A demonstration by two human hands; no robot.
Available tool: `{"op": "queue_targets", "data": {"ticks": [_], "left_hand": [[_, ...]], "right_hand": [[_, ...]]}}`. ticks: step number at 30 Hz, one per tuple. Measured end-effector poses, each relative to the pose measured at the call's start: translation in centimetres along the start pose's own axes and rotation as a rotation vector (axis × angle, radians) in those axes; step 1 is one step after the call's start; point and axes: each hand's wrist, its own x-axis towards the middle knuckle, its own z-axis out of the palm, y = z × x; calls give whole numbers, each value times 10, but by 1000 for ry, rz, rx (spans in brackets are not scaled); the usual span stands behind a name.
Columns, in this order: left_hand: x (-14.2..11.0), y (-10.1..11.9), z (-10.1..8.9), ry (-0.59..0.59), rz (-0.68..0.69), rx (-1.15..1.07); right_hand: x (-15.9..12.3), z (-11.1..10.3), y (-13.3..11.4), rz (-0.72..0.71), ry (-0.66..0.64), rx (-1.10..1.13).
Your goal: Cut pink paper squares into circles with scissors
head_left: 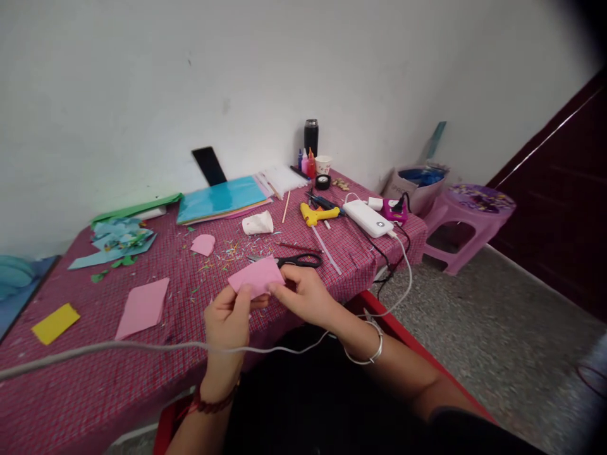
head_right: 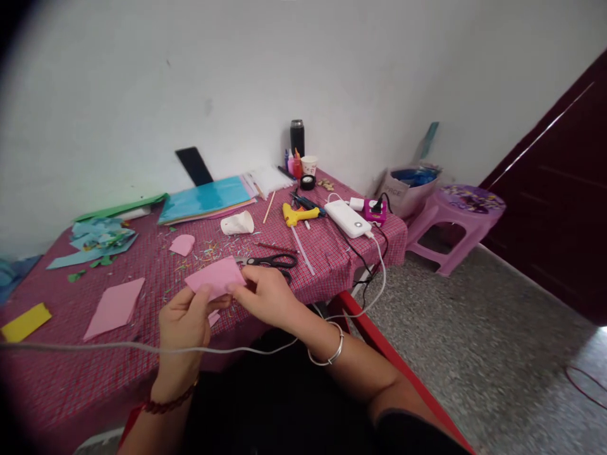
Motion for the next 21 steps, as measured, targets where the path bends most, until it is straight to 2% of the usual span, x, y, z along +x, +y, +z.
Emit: {"op": "queue_targets", "data": {"ticks": [2,5,7,10,16,21], "left_hand": [[-1,-1,-2,-50,18,8],[-3,0,-2,-191,29,-77],[-4,0,-1,-260,50,-102],[-7,-2,2,-267,53,-104],[-8,1,8,-165,-59,-182],[-9,6,12,-173,-87,-243]], "right_hand": [[1,2,5,71,-22,188],[1,5,15,249,-52,558],[0,7,20,317,-38,695],[-2,11,23,312,-14,763],[-5,13,17,240,38,762],[-6,15,18,222,57,784]]}}
